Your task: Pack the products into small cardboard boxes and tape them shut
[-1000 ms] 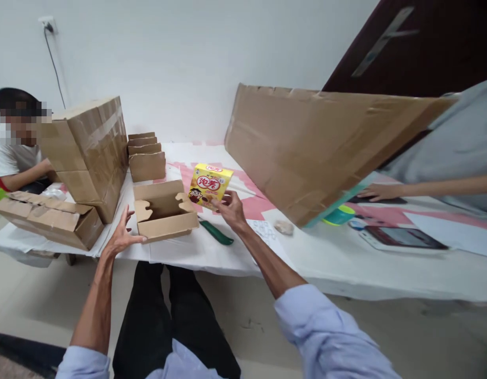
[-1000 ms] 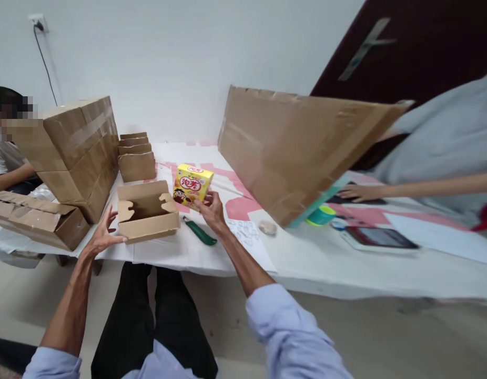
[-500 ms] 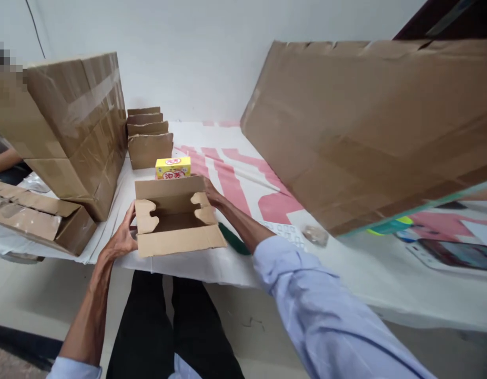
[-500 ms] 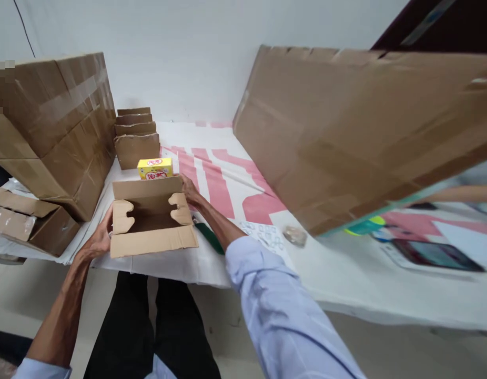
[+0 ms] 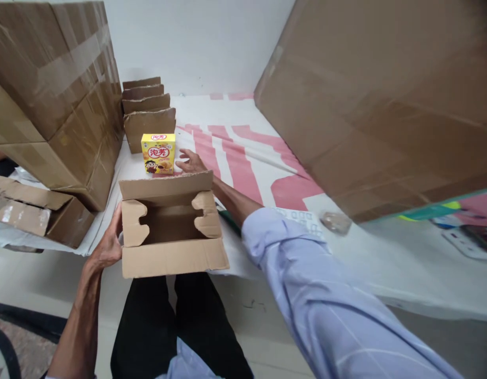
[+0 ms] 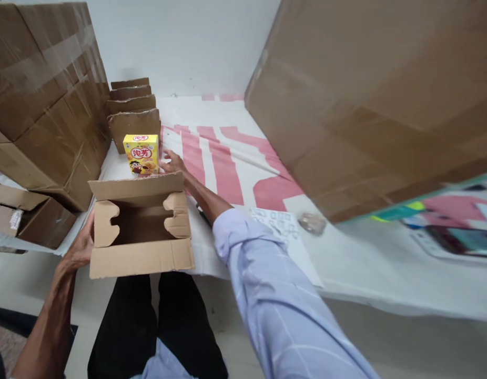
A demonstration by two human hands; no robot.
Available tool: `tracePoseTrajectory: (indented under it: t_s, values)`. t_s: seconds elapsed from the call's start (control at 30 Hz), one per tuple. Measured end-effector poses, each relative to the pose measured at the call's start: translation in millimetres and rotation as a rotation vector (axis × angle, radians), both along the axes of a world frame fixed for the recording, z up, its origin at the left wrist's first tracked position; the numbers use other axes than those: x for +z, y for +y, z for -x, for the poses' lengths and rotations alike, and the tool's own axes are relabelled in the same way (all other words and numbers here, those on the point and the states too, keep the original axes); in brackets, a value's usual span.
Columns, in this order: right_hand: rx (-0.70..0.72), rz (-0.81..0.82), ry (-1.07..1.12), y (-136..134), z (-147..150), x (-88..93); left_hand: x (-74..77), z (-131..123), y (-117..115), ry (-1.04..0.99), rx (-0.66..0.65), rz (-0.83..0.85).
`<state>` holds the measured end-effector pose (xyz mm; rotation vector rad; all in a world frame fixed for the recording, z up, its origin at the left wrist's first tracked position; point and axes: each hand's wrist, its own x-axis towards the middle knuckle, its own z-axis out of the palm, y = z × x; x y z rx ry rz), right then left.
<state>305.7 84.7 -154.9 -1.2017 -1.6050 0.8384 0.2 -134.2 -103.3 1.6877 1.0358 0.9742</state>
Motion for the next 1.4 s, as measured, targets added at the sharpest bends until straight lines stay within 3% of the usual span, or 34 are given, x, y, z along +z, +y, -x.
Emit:
tracePoseTrajectory:
  t_s: [0.07,0.17,0.37,0.47,0.6,0.77,0.87,0.97,1.1,1.2,1.3,1.4]
  values:
    - [-0.033,0.042,0.026,2.2,-5.8,6.8,1.0,0.1,-3.8,0.024,0.006,-0.010]
    - [-0.036,0.065,0.122,-17.0,-21.1,19.1,3.2,-1.1,-10.3,0.040,0.017,-0.033]
    - [0.075,0.049,0.177,-111.0,-44.7,62.8,-3.8,-0.1,-21.7,0.048,0.030,-0.073]
    - [0.164,0.096,0.153,-157.3,-46.7,75.6,-8.8,3.6,-25.5,0.131,0.057,-0.138]
    - [0.148,0.150,0.179,-190.4,-50.2,69.4,-5.3,2.4,-33.1,0.303,0.096,-0.311]
    - [0.081,0.203,0.237,-205.9,-68.0,45.8,2.5,-26.2,-60.9,0.615,0.135,-0.770]
    - [0.080,0.251,0.278,-219.3,-81.1,32.9,-4.6,-47.9,-80.9,0.662,0.131,-1.010]
    - [0.087,0.307,0.343,-234.3,-89.5,21.6,-16.1,-59.6,-95.1,0.630,0.121,-1.113]
    - [0.102,0.331,0.386,-243.3,-90.2,13.0,-22.9,-60.4,-102.3,0.606,0.104,-1.123]
    - [0.110,0.341,0.454,-238.1,-85.1,14.7,-20.7,-54.8,-96.8,0.578,0.106,-1.029]
    - [0.130,0.336,0.506,-224.8,-76.4,21.2,-16.3,-42.6,-75.2,0.499,0.134,-0.809]
    - [0.116,0.278,0.489,-204.8,-61.6,29.7,-10.5,-24.3,-34.4,0.358,0.104,-0.593]
